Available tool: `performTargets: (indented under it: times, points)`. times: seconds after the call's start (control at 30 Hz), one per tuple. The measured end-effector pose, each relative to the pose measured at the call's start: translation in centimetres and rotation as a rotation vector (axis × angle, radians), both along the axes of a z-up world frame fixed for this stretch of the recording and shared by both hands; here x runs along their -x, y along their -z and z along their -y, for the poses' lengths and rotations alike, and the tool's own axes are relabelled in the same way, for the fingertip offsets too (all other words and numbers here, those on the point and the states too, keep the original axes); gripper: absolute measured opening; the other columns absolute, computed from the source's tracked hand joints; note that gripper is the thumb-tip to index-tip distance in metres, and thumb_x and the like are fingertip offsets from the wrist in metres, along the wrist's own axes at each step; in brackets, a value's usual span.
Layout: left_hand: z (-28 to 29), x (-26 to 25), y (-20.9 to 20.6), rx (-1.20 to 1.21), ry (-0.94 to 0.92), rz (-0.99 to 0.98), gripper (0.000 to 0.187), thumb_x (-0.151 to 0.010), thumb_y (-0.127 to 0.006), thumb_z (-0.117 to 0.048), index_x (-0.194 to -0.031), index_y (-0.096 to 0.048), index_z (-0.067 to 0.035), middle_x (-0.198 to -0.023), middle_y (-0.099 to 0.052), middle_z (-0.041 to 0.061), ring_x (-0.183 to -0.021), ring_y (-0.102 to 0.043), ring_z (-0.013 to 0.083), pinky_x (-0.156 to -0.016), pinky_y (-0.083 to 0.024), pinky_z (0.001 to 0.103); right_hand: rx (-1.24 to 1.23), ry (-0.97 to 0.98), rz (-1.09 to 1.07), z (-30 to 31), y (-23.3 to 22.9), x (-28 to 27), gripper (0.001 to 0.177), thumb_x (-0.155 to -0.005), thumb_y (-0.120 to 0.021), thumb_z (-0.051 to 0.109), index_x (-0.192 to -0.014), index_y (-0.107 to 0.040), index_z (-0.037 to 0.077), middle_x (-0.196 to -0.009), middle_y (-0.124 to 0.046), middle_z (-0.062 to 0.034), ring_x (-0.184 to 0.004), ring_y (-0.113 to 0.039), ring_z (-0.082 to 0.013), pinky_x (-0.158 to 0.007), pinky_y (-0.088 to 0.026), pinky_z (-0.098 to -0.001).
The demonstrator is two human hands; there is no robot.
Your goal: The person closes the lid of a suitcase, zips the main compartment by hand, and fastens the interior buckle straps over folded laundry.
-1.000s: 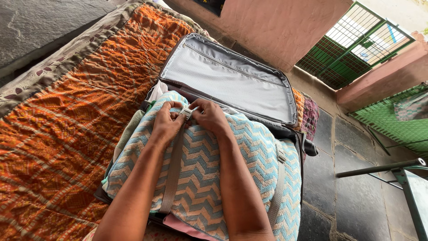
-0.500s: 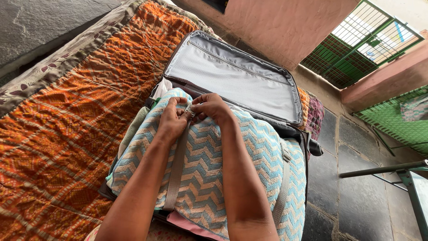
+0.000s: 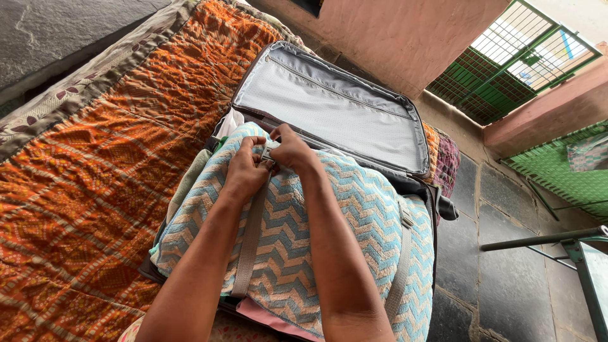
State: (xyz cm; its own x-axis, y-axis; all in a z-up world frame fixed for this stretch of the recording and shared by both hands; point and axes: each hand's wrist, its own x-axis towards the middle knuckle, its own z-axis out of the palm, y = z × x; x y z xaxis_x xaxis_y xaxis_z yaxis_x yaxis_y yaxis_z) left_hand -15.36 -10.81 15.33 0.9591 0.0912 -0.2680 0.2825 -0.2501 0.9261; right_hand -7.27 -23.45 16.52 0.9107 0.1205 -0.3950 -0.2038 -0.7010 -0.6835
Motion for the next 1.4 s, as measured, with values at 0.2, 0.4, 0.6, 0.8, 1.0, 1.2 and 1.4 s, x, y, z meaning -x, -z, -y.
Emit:
performTargets:
  times: [0.2,0.4,0.6,0.8,1.0,1.2,1.4]
  points:
    - [-0.3,-0.3,0.5,0.015,-0.006,0.021,0.061,-0.086,-0.072,-0.006,-0.142,-0.048,-0.014,-0.103,-0.073,0.008,-0.086,-0.072,0.0154,-0.071,-0.059,0.027,-0.256,0.012,-0.041,1.8,1.2,-1.0,0.064,-0.075,-0.075,-0.004,-0.134,-0.051,0.001,-0.099,-0.068,-0.0206,-0.076,-0.069,-0.0222,-0.056,-0.057,-0.0307]
    - [-0.9,0.6,0.3,0.387,0.017,-0.004,0.066,-0.076,-0.064,0.008,-0.139,-0.047,-0.006,-0.084,-0.071,0.015,-0.070,-0.071,0.0187,-0.058,-0.054,0.027,-0.397,0.205,-0.002,2.2,1.9,-1.8,0.063,-0.075,-0.076,-0.007,-0.132,-0.052,-0.001,-0.099,-0.067,-0.0206,-0.072,-0.070,-0.0223,-0.054,-0.057,-0.0301]
    - [-1.3,0.2,2.4,0.625,0.000,0.236,0.057,-0.080,-0.061,0.007,-0.135,-0.048,0.002,-0.084,-0.069,0.015,-0.070,-0.071,0.0176,-0.056,-0.058,0.028,-0.548,0.294,0.104,3.0,3.3,-2.4,0.061,-0.089,-0.073,0.007,-0.145,-0.049,0.005,-0.108,-0.068,-0.0225,-0.078,-0.062,-0.0210,-0.054,-0.052,-0.0306]
    - [-1.3,0.1,2.9,0.631,-0.053,0.201,0.050,-0.084,-0.059,0.002,-0.134,-0.050,0.000,-0.082,-0.070,0.016,-0.059,-0.067,0.0165,-0.049,-0.054,0.029,-1.292,0.706,0.437,6.2,1.3,-1.4,0.076,-0.098,-0.055,0.012,-0.160,-0.012,0.019,-0.130,-0.058,-0.0150,-0.107,-0.071,-0.0278,-0.080,-0.064,-0.0390]
    - [-1.7,-0.4,2.9,0.571,-0.094,0.169,0.047,-0.088,-0.060,-0.002,-0.134,-0.051,-0.004,-0.085,-0.070,0.012,-0.057,-0.068,0.0159,-0.046,-0.051,0.029,-0.987,0.528,0.600,5.3,1.7,-0.6,0.068,-0.100,-0.058,0.014,-0.158,-0.022,0.013,-0.117,-0.069,-0.0169,-0.094,-0.072,-0.0249,-0.074,-0.057,-0.0366]
    - [-1.4,-1.5,4.2,0.608,-0.086,0.300,0.046,-0.090,-0.061,-0.002,-0.134,-0.050,-0.002,-0.084,-0.070,0.012,-0.058,-0.068,0.0161,-0.048,-0.055,0.028,-0.415,0.333,0.779,4.2,0.9,4.5,0.044,-0.103,-0.058,0.014,-0.144,-0.045,0.008,-0.101,-0.074,-0.0115,-0.087,-0.071,-0.0195,-0.076,-0.060,-0.0318]
    - [-1.6,0.0,3.6,0.703,-0.058,0.389,0.046,-0.092,-0.061,-0.001,-0.136,-0.049,0.001,-0.092,-0.070,0.017,-0.063,-0.068,0.0199,-0.049,-0.054,0.027,0.161,0.076,1.065,3.4,0.2,15.5,0.027,-0.097,-0.068,0.020,-0.121,-0.068,0.008,-0.108,-0.078,-0.0100,-0.086,-0.070,-0.0225,-0.074,-0.056,-0.0365]
